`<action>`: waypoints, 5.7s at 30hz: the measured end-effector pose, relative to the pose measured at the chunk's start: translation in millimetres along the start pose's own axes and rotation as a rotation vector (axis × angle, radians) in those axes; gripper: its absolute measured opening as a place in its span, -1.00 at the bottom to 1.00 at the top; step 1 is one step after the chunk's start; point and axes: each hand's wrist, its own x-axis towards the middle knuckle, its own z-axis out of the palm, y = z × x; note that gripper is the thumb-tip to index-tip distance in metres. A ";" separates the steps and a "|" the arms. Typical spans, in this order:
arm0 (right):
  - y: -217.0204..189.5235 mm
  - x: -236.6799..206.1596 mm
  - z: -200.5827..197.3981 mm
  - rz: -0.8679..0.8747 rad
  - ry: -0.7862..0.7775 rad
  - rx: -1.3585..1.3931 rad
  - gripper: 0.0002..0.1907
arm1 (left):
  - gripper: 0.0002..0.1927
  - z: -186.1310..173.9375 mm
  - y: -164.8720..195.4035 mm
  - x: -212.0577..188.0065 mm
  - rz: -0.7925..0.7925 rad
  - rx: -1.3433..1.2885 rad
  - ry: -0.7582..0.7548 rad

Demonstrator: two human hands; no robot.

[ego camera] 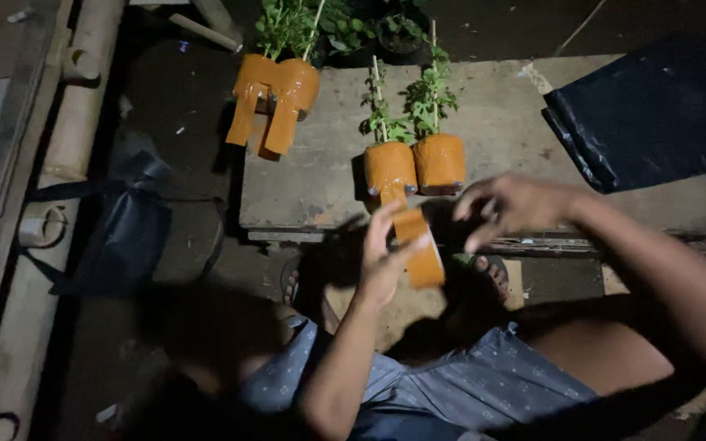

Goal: The person wraps orange tape around the base of two small potted plants to secure them. They pull tape from a roll, wrap it around the pots, and press it down to adhere.

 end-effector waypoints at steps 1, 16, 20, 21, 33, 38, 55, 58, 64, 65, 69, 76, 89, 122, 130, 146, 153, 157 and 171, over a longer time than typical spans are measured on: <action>-12.4 -1.5 12.3 -0.107 0.005 0.050 -0.22 | -0.22 7.1 5.3 11.2 0.035 -0.054 0.028; 25.8 -23.7 113.0 -0.404 0.282 0.042 -0.53 | -0.46 -4.0 -22.2 67.0 -0.206 0.050 -0.146; 26.2 -24.2 129.0 -0.363 0.372 0.062 -0.46 | -0.46 -3.4 -32.0 66.8 -0.158 0.046 -0.093; 25.7 -24.0 131.8 -0.329 0.393 0.031 -0.49 | -0.46 -1.0 -33.6 68.3 -0.127 0.044 -0.075; 37.8 23.4 160.3 0.338 0.243 1.160 -0.44 | -0.72 17.1 -22.2 150.8 0.482 0.712 -0.130; 44.5 26.7 159.7 0.246 0.373 1.086 -0.45 | -0.57 38.1 -12.8 167.3 0.185 0.774 -0.063; 40.2 19.6 147.7 0.311 0.381 1.067 -0.45 | -0.61 32.4 -29.6 179.8 0.405 0.939 -0.094; 39.0 20.8 147.7 0.185 0.391 1.069 -0.46 | -0.62 32.4 -30.4 180.0 0.453 0.962 -0.094; 41.6 23.9 149.2 0.235 0.375 1.118 -0.49 | -0.51 34.7 -34.7 180.5 0.541 1.058 -0.032; 42.2 23.9 148.9 0.210 0.374 1.121 -0.49 | -0.45 34.6 -34.2 181.1 0.549 1.063 -0.013; 44.1 23.6 147.9 0.148 0.368 1.133 -0.50 | -0.53 33.9 -29.4 181.1 0.565 1.140 0.009; 35.9 18.6 140.8 0.160 0.345 1.156 -0.55 | -0.50 71.9 -29.4 179.3 0.647 1.402 0.018; 28.2 10.7 128.4 0.236 0.319 1.221 -0.52 | -0.19 100.6 -51.1 230.7 0.106 1.765 0.184; 45.3 23.7 144.0 0.220 0.263 1.267 -0.56 | -0.24 91.5 -55.7 188.1 0.314 1.603 0.028; 47.9 25.7 151.0 0.280 0.244 1.229 -0.52 | -0.26 88.4 -59.7 192.0 0.362 1.567 0.077; 5.0 0.5 147.3 0.642 0.233 1.055 -0.32 | -0.31 95.2 -52.1 196.1 0.178 1.658 0.027; 24.5 3.6 147.1 0.498 0.077 0.853 -0.42 | -0.32 94.3 -50.0 191.0 0.156 1.700 0.052; 25.5 3.9 143.2 0.511 0.127 0.939 -0.51 | -0.25 96.3 -46.1 191.9 0.180 1.691 0.082; 0.6 -7.0 154.8 0.507 0.268 0.935 -0.43 | -0.20 95.8 -45.9 189.8 0.094 1.735 0.020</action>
